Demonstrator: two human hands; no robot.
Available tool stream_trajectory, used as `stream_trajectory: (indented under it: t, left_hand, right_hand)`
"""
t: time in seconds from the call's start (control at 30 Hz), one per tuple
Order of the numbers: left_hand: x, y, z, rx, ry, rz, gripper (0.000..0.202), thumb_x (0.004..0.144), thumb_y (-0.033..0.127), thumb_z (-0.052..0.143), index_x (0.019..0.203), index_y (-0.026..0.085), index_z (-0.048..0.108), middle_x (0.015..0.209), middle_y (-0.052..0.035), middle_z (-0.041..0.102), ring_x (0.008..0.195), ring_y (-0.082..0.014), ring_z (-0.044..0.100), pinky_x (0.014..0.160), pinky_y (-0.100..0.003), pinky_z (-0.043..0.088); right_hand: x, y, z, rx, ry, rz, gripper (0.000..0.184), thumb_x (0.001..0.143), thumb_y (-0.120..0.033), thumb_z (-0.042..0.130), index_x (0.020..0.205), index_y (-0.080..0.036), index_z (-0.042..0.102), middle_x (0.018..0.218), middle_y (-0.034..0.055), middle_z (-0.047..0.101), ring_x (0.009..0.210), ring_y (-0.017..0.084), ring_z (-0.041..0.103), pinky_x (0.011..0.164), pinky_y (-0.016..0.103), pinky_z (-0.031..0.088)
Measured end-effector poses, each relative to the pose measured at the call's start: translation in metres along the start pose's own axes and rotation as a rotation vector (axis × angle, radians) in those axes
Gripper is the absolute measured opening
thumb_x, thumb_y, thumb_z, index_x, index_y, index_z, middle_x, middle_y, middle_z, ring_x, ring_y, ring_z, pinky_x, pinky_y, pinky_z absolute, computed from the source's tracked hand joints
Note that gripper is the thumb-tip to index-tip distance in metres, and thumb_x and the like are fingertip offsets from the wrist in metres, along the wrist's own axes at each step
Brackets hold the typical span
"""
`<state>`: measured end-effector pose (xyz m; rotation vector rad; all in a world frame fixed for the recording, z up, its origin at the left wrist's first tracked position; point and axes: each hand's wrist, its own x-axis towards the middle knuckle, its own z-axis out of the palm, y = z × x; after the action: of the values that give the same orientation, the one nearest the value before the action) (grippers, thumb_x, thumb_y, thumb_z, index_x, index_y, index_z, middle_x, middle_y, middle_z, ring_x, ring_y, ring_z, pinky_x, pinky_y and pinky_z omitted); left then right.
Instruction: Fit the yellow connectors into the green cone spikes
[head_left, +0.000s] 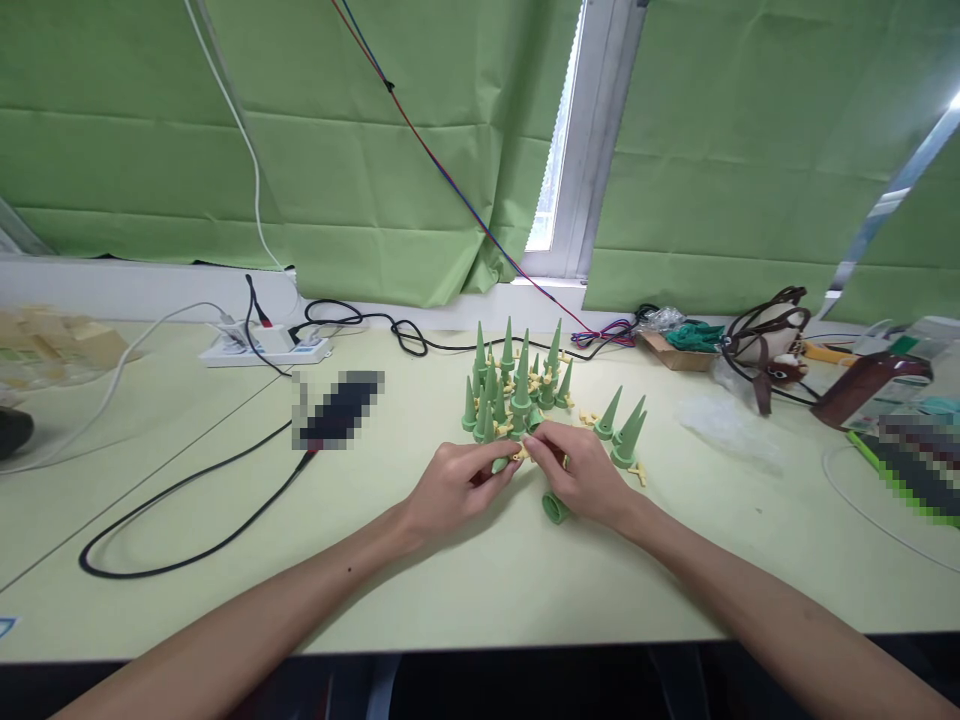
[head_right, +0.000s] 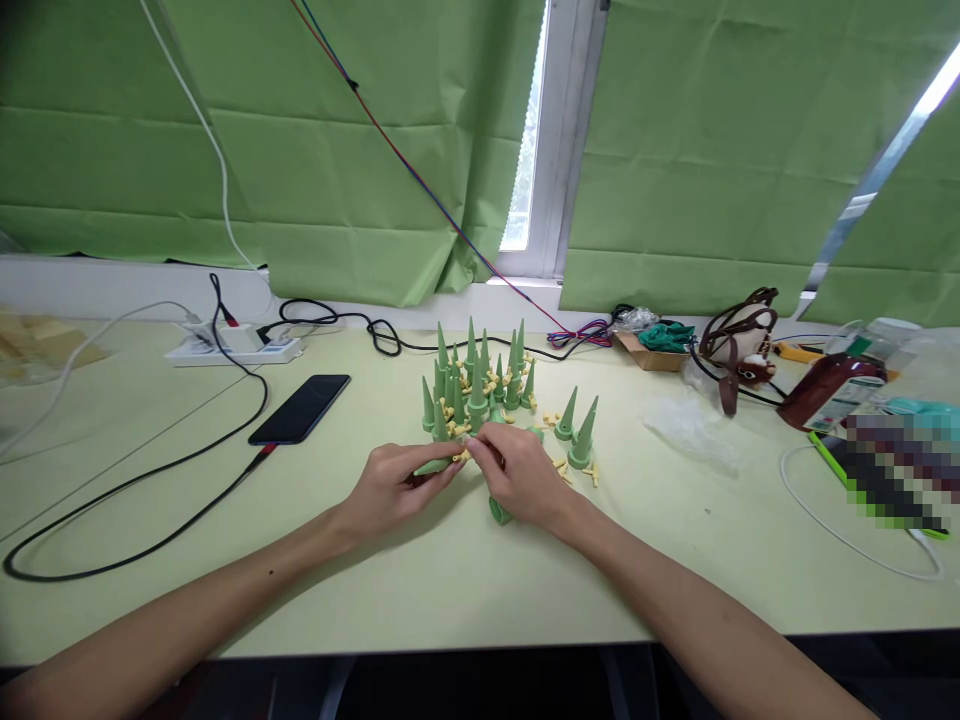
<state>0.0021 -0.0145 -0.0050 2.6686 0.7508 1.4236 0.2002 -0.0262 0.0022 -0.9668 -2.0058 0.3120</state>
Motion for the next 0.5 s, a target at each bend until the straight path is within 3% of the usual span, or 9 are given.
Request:
stream_trajectory:
  t: [0.13,0.23,0.37,0.5]
  left_hand:
    - [0.0003,0.0007,-0.0008,-0.012,-0.031,0.002,0.016,0.093,0.023,0.06,0.1,0.015,0.072,0.063,0.0008,0.069,0.039,-0.0048,0.044,0.047,-0.018,0.04]
    - [0.0001,0.0004,-0.0007,-0.006,-0.033,0.003,0.017,0.093,0.024,0.059,0.099,0.016,0.072,0.062,0.0005,0.069,0.04,-0.0054,0.046,0.047,-0.019,0.041]
    - [0.0003,-0.0004,0.0002,0.003,0.006,0.005,0.015,0.093,0.024,0.06,0.098,0.016,0.072,0.056,0.0029,0.066,0.038,-0.005,0.044,0.045,-0.018,0.039]
    - [0.0011,0.0002,0.0009,0.003,0.039,-0.023,0.014,0.092,0.022,0.061,0.098,0.015,0.071,0.058,0.0033,0.066,0.039,-0.0043,0.042,0.044,-0.017,0.038]
  right_hand:
    - [-0.0002,0.0015,0.0013,-0.011,-0.021,0.022,0.04,0.101,-0.03,0.042,0.064,-0.021,0.029,0.056,-0.005,0.033,0.051,0.011,0.032,0.052,0.027,0.027]
    - [0.0,0.0024,0.0015,-0.011,-0.031,0.033,0.041,0.101,-0.031,0.041,0.064,-0.021,0.028,0.055,-0.0051,0.032,0.051,0.011,0.032,0.052,0.027,0.026]
    - [-0.0002,0.0003,0.0001,-0.007,-0.021,0.042,0.036,0.102,-0.03,0.042,0.067,-0.021,0.04,0.058,-0.0039,0.041,0.053,0.011,0.037,0.054,0.027,0.03]
    - [-0.0013,-0.0029,-0.0017,0.049,-0.047,0.03,0.02,0.101,-0.028,0.045,0.086,-0.02,0.055,0.069,-0.001,0.056,0.059,0.012,0.047,0.058,0.026,0.037]
